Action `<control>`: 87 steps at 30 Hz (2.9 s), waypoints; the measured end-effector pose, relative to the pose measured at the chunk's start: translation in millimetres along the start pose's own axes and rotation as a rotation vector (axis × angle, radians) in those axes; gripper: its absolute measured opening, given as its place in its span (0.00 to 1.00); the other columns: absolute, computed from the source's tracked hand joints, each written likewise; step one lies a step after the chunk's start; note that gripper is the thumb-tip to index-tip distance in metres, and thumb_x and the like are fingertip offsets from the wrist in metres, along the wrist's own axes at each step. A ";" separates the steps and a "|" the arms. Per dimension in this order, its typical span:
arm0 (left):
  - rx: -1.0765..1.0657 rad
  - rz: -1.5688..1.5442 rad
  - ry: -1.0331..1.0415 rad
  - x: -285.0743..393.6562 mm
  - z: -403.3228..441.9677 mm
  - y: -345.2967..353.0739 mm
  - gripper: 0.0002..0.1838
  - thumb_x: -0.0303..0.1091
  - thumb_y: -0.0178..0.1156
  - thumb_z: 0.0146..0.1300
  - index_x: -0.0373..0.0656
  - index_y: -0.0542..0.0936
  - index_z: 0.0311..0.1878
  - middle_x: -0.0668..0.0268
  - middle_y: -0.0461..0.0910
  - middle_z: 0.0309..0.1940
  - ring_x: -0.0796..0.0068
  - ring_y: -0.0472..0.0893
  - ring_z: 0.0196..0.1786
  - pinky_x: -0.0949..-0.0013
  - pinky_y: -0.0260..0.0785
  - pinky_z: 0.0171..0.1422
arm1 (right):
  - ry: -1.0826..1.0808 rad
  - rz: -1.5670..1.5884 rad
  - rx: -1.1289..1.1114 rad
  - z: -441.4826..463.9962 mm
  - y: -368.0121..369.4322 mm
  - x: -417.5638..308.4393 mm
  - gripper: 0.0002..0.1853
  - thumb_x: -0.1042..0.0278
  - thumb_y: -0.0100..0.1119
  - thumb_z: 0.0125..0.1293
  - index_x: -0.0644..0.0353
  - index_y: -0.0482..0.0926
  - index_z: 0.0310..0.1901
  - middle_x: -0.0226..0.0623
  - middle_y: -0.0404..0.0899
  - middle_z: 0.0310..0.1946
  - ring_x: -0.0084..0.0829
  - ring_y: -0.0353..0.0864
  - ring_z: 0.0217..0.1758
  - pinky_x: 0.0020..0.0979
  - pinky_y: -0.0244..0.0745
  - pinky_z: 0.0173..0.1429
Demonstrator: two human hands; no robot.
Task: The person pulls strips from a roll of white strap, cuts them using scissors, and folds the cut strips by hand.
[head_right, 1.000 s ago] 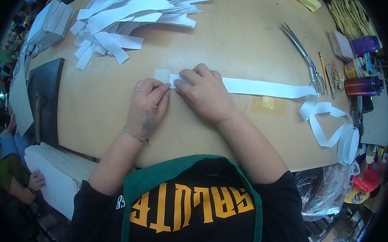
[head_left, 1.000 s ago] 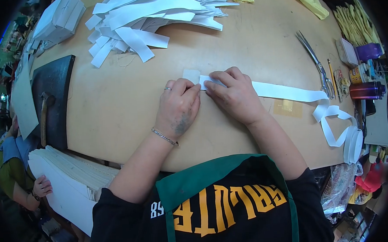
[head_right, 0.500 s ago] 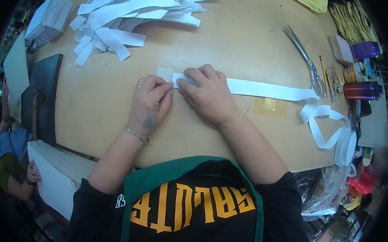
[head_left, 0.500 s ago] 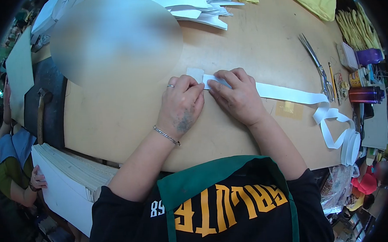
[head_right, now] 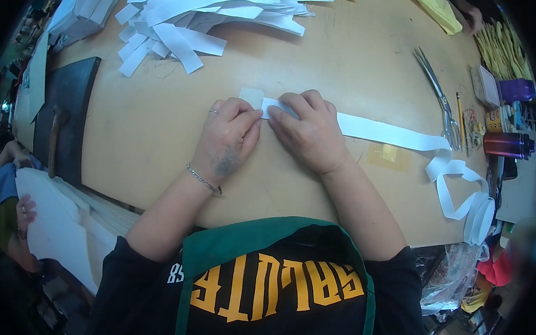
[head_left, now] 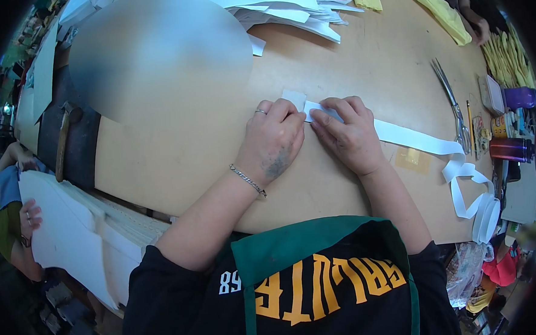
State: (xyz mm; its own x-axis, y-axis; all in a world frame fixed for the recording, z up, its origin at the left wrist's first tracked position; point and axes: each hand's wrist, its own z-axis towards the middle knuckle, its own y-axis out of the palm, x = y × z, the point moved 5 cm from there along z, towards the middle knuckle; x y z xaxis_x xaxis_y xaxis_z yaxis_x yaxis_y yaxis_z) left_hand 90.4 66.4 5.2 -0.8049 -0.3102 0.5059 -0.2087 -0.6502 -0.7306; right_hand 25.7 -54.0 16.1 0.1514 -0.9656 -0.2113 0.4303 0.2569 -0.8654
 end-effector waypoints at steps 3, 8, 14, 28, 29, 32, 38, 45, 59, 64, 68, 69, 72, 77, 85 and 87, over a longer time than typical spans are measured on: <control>0.001 0.037 0.033 6.3 1.8 -1.6 0.14 0.19 0.61 0.50 0.39 0.81 0.42 0.62 0.77 0.37 0.61 0.75 0.40 0.64 0.70 0.44 | -0.005 0.051 0.018 -0.4 -0.8 3.1 0.12 0.69 0.68 0.49 0.51 0.82 0.38 0.29 0.78 0.41 0.35 0.74 0.42 0.35 0.71 0.43; -0.136 0.175 0.235 10.7 4.4 4.2 0.17 0.19 0.59 0.50 0.38 0.80 0.46 0.62 0.78 0.42 0.61 0.76 0.42 0.63 0.70 0.44 | 0.096 0.137 -0.026 -5.1 -3.1 10.1 0.11 0.64 0.67 0.51 0.51 0.82 0.38 0.28 0.77 0.42 0.34 0.73 0.45 0.36 0.71 0.46; -0.257 0.347 0.324 21.1 10.8 3.8 0.20 0.21 0.60 0.47 0.39 0.80 0.47 0.63 0.78 0.41 0.62 0.76 0.43 0.62 0.70 0.41 | 0.091 0.179 -0.107 -23.2 -7.5 26.5 0.10 0.61 0.65 0.55 0.52 0.79 0.38 0.31 0.75 0.46 0.36 0.71 0.51 0.38 0.70 0.52; -0.307 0.363 0.341 23.6 16.7 4.7 0.20 0.19 0.59 0.42 0.39 0.81 0.44 0.63 0.77 0.38 0.62 0.77 0.41 0.62 0.71 0.38 | 0.414 0.150 -0.267 -100.8 -84.9 109.3 0.34 0.60 0.72 0.48 0.51 0.72 0.59 0.41 0.70 0.53 0.43 0.68 0.56 0.39 0.66 0.62; -0.306 0.364 0.344 22.8 17.0 5.3 0.20 0.19 0.59 0.42 0.39 0.81 0.43 0.63 0.77 0.38 0.62 0.77 0.41 0.63 0.71 0.38 | 0.445 0.120 -0.237 -102.3 -89.5 111.6 0.35 0.59 0.73 0.47 0.52 0.72 0.59 0.40 0.70 0.53 0.42 0.67 0.57 0.38 0.65 0.62; -0.316 0.359 0.340 23.2 17.9 5.6 0.19 0.19 0.59 0.42 0.39 0.81 0.42 0.63 0.76 0.36 0.62 0.77 0.40 0.63 0.72 0.38 | 0.514 0.110 -0.228 -113.0 -93.4 123.5 0.34 0.57 0.76 0.39 0.57 0.74 0.51 0.38 0.70 0.52 0.41 0.65 0.58 0.38 0.63 0.62; -0.349 0.382 0.334 24.7 21.0 5.8 0.18 0.19 0.60 0.42 0.39 0.81 0.41 0.64 0.76 0.35 0.63 0.77 0.39 0.63 0.72 0.38 | 0.549 0.227 -0.321 -109.0 -96.0 128.1 0.29 0.62 0.77 0.41 0.57 0.71 0.44 0.34 0.76 0.41 0.33 0.73 0.47 0.31 0.67 0.52; -0.352 0.406 0.360 24.0 21.1 6.8 0.17 0.20 0.60 0.44 0.39 0.81 0.41 0.64 0.76 0.35 0.64 0.77 0.39 0.64 0.72 0.37 | 0.911 0.522 -0.565 -137.2 -115.8 186.3 0.19 0.61 0.71 0.52 0.57 0.73 0.39 0.30 0.77 0.29 0.25 0.74 0.35 0.26 0.66 0.42; -0.385 0.433 0.362 27.7 23.3 6.5 0.16 0.20 0.59 0.46 0.38 0.81 0.42 0.64 0.76 0.37 0.63 0.77 0.39 0.63 0.72 0.37 | 0.397 -0.224 -0.149 -108.5 -77.9 34.8 0.23 0.57 0.62 0.57 0.57 0.75 0.53 0.46 0.71 0.55 0.46 0.70 0.58 0.42 0.67 0.59; -0.418 0.438 0.347 28.6 24.4 4.9 0.14 0.22 0.59 0.49 0.39 0.81 0.41 0.65 0.76 0.37 0.64 0.77 0.40 0.63 0.72 0.40 | 0.473 -0.263 -0.173 -102.7 -54.4 14.0 0.30 0.43 0.55 0.60 0.55 0.73 0.59 0.45 0.68 0.58 0.46 0.63 0.64 0.45 0.58 0.65; -0.416 0.282 0.242 16.6 25.7 3.0 0.14 0.22 0.58 0.50 0.39 0.80 0.42 0.63 0.77 0.38 0.61 0.77 0.42 0.62 0.72 0.43 | 0.543 -0.221 -0.251 -101.1 -49.8 17.1 0.32 0.38 0.52 0.60 0.53 0.71 0.59 0.41 0.65 0.59 0.44 0.60 0.65 0.49 0.53 0.67; -0.423 0.222 0.195 14.5 27.0 3.0 0.16 0.20 0.58 0.48 0.38 0.80 0.43 0.61 0.78 0.39 0.58 0.78 0.42 0.62 0.72 0.44 | 0.550 -0.219 -0.257 -100.9 -50.0 17.5 0.32 0.38 0.52 0.60 0.53 0.71 0.59 0.41 0.65 0.59 0.44 0.60 0.65 0.49 0.53 0.67; -0.282 0.332 0.241 37.5 27.5 5.1 0.16 0.20 0.58 0.49 0.38 0.79 0.45 0.59 0.78 0.41 0.56 0.78 0.43 0.60 0.72 0.47 | 0.547 -0.229 -0.247 -102.0 -48.4 18.5 0.32 0.37 0.52 0.60 0.52 0.71 0.59 0.40 0.65 0.59 0.43 0.60 0.64 0.51 0.53 0.66; -0.375 0.045 0.420 99.5 27.3 48.0 0.20 0.24 0.60 0.52 0.36 0.77 0.51 0.55 0.76 0.47 0.53 0.76 0.51 0.58 0.70 0.55 | 0.551 -0.201 -0.239 -104.3 -45.9 21.4 0.31 0.43 0.56 0.58 0.54 0.71 0.58 0.39 0.64 0.59 0.42 0.60 0.64 0.49 0.53 0.66; -0.676 -0.131 0.544 82.4 40.5 71.3 0.31 0.47 0.57 0.62 0.35 0.67 0.63 0.51 0.68 0.59 0.47 0.65 0.65 0.51 0.56 0.68 | 0.546 -0.131 -0.243 -104.8 -50.2 22.1 0.30 0.53 0.62 0.54 0.55 0.69 0.57 0.41 0.63 0.59 0.42 0.59 0.65 0.49 0.55 0.65; -0.699 -0.099 0.558 78.4 38.7 75.1 0.34 0.50 0.56 0.62 0.39 0.64 0.66 0.54 0.67 0.61 0.51 0.64 0.67 0.51 0.55 0.69 | 0.557 -0.097 -0.233 -104.6 -52.6 21.8 0.30 0.52 0.61 0.55 0.55 0.69 0.57 0.41 0.64 0.59 0.43 0.59 0.66 0.50 0.56 0.64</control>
State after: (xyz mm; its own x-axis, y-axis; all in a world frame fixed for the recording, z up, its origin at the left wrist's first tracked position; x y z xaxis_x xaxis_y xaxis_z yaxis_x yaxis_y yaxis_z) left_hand 33.2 -33.7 7.7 -0.8799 0.2253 0.4183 -0.4352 -0.0294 -0.8998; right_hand -86.8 -92.8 9.4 -0.3939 -0.8760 -0.2784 0.2035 0.2122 -0.9558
